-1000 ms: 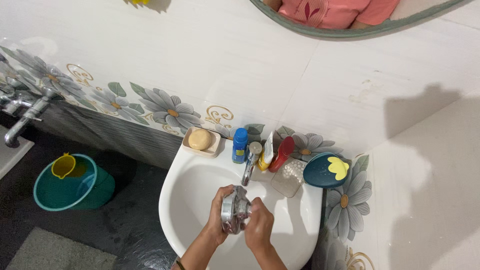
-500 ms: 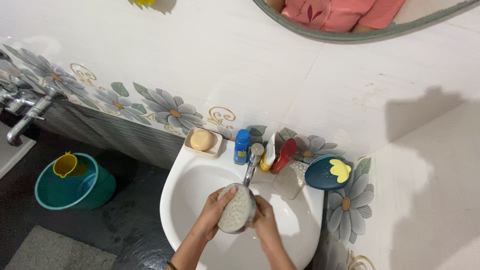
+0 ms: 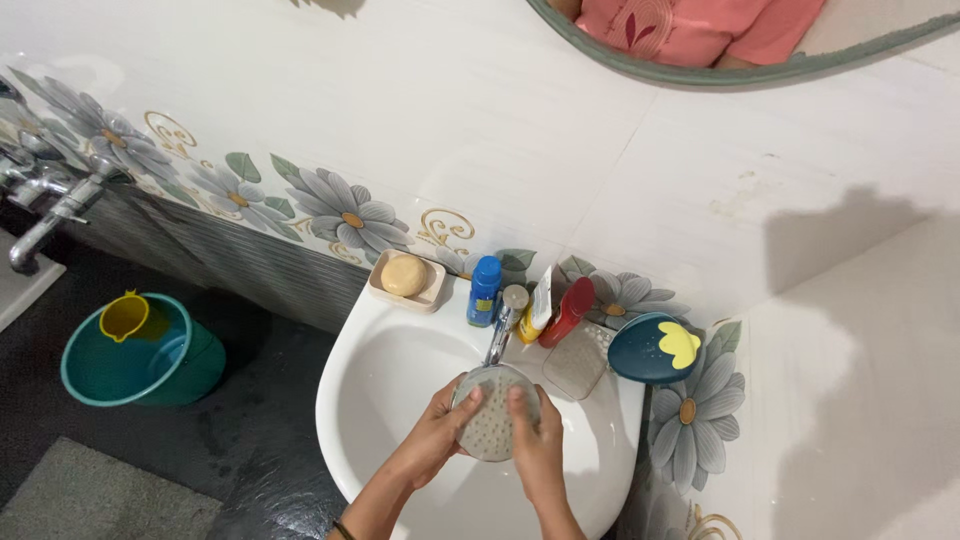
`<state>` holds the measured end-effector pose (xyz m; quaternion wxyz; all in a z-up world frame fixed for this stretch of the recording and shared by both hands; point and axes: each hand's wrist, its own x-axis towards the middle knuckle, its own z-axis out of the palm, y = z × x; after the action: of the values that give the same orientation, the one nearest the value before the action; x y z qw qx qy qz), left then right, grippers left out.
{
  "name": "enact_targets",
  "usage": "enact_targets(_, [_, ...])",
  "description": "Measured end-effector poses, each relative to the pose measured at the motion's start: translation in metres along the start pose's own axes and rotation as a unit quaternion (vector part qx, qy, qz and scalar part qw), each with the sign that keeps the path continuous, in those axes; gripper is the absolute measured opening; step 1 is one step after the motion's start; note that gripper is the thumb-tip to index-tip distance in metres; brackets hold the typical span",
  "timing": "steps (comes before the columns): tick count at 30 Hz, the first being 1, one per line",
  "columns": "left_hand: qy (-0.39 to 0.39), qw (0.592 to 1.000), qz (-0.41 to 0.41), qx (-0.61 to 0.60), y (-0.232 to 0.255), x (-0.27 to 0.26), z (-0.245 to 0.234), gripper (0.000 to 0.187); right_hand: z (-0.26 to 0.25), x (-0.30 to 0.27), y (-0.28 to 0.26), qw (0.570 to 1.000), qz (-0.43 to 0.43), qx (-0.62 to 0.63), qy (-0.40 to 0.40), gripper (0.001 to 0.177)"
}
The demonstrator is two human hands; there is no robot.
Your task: The person washes a shower head under running water in a bathroom sink. They rub the surface with their hands, rinse it, and repeatedly turn it over to clean different sides. The shower head is held and manipulated by hand throughout the process.
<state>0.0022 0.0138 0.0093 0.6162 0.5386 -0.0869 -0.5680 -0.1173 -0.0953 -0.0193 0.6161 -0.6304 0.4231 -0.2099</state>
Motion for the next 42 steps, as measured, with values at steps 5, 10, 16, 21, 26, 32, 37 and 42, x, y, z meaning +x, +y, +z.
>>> enact_targets(5, [-0.006, 0.999, 0.040, 0.006, -0.007, 0.000, -0.005, 0.050, -0.021, 0.006, -0.013, 0.978, -0.066, 0.064, -0.187, 0.056])
enact_targets(10, [-0.003, 0.999, 0.036, 0.011, -0.016, 0.007, -0.009, 0.054, -0.013, 0.003, -0.008, 0.987, -0.088, -0.051, -0.127, 0.066])
enact_targets(16, [0.065, 0.987, 0.048, 0.139, -0.015, 0.015, -0.007, 0.062, -0.013, 0.018, 0.033, 0.992, 0.076, 0.031, -0.092, 0.068])
enact_targets(21, [0.199, 0.837, 0.149, 0.488, 0.003, 0.035, 0.001, 0.046, -0.029, 0.025, 0.065, 0.960, 0.197, 0.167, -0.108, 0.074])
enact_targets(26, [0.206, 0.891, 0.206, 0.348, 0.021, 0.090, 0.003, 0.035, -0.027, 0.012, 0.082, 0.945, 0.245, 0.174, -0.126, 0.067])
enact_targets(32, [0.138, 0.943, 0.167, 0.254, 0.012, 0.131, -0.002, 0.038, -0.014, 0.016, 0.088, 0.949, 0.273, 0.078, -0.135, 0.053])
enact_targets(37, [0.157, 0.948, 0.143, 0.237, 0.010, 0.142, 0.004, 0.036, -0.009, 0.029, 0.101, 0.945, 0.305, 0.067, -0.102, 0.057])
enact_targets(42, [0.196, 0.951, 0.099, 0.216, 0.011, 0.141, 0.016, 0.041, 0.013, 0.070, 0.133, 0.934, 0.349, 0.025, -0.065, 0.079])
